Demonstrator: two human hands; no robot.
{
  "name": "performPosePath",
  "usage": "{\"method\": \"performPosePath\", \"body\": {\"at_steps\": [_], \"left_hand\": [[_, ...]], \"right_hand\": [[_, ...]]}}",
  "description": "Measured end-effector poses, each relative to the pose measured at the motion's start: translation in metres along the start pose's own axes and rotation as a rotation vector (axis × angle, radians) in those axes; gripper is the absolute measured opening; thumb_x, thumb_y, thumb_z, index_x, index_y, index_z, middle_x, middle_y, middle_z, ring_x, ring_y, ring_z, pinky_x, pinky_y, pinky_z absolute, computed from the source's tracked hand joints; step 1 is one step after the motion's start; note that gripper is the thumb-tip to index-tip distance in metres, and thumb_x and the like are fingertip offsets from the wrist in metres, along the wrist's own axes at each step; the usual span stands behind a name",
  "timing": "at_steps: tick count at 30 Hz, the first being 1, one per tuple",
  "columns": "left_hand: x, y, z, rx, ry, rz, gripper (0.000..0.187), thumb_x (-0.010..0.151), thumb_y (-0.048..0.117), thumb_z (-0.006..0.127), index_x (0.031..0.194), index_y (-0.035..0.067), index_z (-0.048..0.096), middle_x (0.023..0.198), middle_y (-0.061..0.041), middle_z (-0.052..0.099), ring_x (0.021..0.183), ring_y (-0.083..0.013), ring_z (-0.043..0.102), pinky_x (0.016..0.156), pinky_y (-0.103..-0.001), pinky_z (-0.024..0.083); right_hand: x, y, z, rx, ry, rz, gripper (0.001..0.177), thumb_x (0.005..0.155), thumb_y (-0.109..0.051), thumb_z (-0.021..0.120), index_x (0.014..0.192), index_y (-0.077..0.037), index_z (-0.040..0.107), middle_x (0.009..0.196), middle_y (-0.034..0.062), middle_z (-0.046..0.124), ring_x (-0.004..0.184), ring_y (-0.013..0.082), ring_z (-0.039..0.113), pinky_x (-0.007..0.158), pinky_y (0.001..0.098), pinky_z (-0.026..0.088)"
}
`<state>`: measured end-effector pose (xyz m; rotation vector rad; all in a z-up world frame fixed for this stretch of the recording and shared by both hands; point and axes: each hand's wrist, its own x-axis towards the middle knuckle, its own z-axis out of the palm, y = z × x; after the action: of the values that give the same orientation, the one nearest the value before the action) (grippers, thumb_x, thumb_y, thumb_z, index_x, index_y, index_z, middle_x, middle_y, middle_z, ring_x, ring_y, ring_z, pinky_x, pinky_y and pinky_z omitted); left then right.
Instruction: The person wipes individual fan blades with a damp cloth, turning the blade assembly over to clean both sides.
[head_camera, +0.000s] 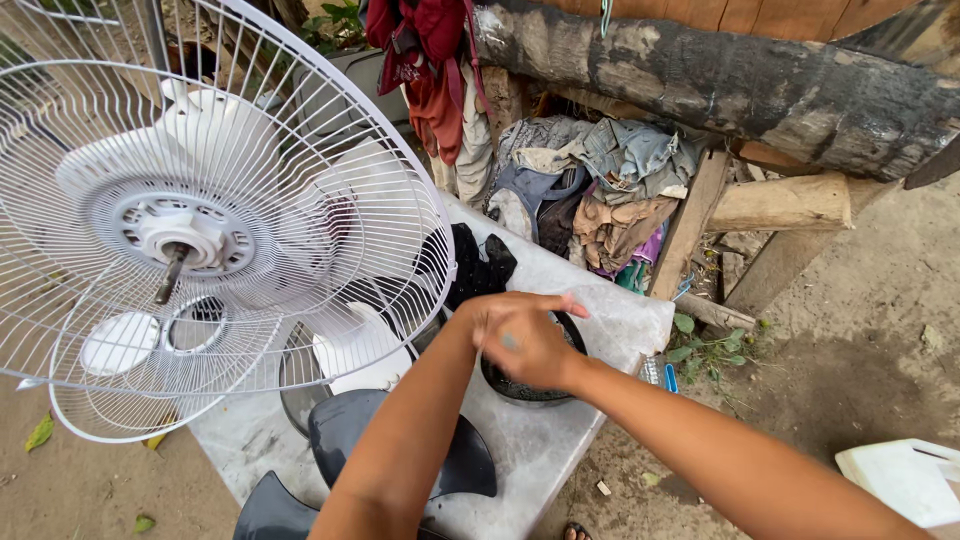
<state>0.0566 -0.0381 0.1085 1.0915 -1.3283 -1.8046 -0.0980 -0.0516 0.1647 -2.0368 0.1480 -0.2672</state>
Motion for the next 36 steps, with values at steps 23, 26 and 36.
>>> {"method": "performPosePath", "body": {"at_steps": [23, 26, 36], "left_hand": [[0.010, 0.021, 0.024, -0.467, 0.278, -0.163, 0.034, 0.102, 0.013, 0.059, 0.134, 0.006, 0.067, 0.073, 0.005, 0.055, 0.063, -0.0051, 0.054, 0.061, -0.022, 0.049], [0.028, 0.017, 0.025, 0.081, 0.345, -0.378, 0.029, 0.098, 0.015, 0.056, 0.120, 0.007, 0.073, 0.074, 0.000, 0.058, 0.065, -0.0097, 0.056, 0.064, -0.027, 0.052], [0.077, -0.030, 0.025, 1.360, 0.260, -0.540, 0.025, 0.083, 0.013, 0.070, 0.098, -0.004, 0.080, 0.108, -0.026, 0.074, 0.102, -0.0376, 0.072, 0.091, -0.042, 0.056]], "right_hand": [[-0.041, -0.057, -0.028, -0.495, 0.022, -0.749, 0.040, 0.090, -0.021, 0.068, 0.052, -0.009, 0.061, 0.053, 0.0060, 0.061, 0.055, 0.0263, 0.056, 0.067, 0.0408, 0.049], [-0.037, -0.039, -0.011, -0.703, -0.145, -0.723, 0.051, 0.089, -0.028, 0.065, 0.043, -0.009, 0.059, 0.050, 0.0093, 0.061, 0.055, 0.0299, 0.059, 0.065, 0.0447, 0.051], [-0.027, 0.030, 0.026, -0.739, -0.091, -0.597, 0.028, 0.089, -0.031, 0.058, 0.098, -0.009, 0.073, 0.100, 0.0129, 0.073, 0.094, 0.0344, 0.067, 0.082, 0.0506, 0.051]]}}
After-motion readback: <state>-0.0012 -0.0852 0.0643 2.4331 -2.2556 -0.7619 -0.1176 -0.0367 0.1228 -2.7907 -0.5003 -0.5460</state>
